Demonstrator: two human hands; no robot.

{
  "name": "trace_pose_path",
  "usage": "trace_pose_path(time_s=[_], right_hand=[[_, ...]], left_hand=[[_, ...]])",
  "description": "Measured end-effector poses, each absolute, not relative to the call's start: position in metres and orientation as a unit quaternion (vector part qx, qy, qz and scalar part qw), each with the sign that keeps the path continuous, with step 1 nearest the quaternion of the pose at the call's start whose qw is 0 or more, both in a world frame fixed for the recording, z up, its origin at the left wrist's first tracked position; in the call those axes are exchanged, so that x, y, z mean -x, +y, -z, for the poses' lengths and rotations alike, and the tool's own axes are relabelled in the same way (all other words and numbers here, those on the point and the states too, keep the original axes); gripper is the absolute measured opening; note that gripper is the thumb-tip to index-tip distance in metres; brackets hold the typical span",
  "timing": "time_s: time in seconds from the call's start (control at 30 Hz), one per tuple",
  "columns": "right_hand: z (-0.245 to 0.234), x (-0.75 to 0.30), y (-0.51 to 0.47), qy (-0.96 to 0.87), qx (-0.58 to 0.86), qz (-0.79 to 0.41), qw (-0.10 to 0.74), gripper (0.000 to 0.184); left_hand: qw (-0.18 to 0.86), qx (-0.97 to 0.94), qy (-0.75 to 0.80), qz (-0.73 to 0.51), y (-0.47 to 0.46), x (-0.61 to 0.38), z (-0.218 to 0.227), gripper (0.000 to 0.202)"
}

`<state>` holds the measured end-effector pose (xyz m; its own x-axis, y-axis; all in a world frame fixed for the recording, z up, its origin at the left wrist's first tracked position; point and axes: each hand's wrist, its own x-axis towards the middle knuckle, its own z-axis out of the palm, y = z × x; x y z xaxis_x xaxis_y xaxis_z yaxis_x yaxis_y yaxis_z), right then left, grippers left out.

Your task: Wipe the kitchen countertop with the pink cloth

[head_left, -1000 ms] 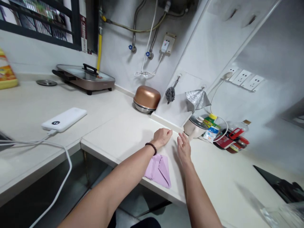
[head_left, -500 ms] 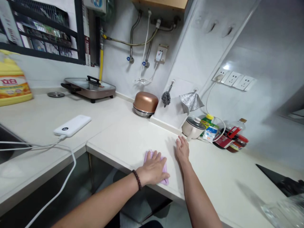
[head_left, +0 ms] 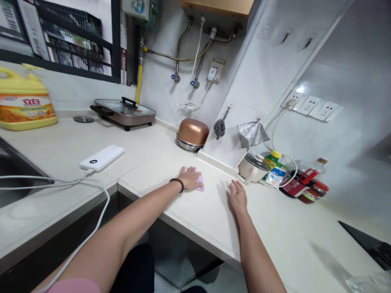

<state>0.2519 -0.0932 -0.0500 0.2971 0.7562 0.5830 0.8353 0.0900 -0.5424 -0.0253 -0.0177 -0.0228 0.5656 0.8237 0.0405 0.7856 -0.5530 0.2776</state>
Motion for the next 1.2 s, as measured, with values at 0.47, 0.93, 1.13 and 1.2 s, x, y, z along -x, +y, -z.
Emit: trace_pose_path(time_s=[0.47,0.93,1.13,1.2], right_hand=[[0.054,-0.253,-0.088,-0.596,0.676,0.038,0.432,0.064],[0.059,-0.266,-0.082,-0.596,0.694,0.01,0.403,0.066],[0.062,-0.268,-0.085,-0.599,0.689,0.009,0.408,0.064],[0.062,-0.268,-0.085,-0.598,0.69,0.002,0.409,0.064]], left_hand=[[0.086,-0.866,0.484,-0.093,0.066,0.02,0.024,0.069],[0.095,-0.875,0.47,-0.07,0.018,0.066,0.022,0.073],[0.1,-0.886,0.45,-0.051,-0.032,0.11,0.016,0.072],[0.1,-0.89,0.443,-0.05,-0.045,0.127,0.016,0.072]])
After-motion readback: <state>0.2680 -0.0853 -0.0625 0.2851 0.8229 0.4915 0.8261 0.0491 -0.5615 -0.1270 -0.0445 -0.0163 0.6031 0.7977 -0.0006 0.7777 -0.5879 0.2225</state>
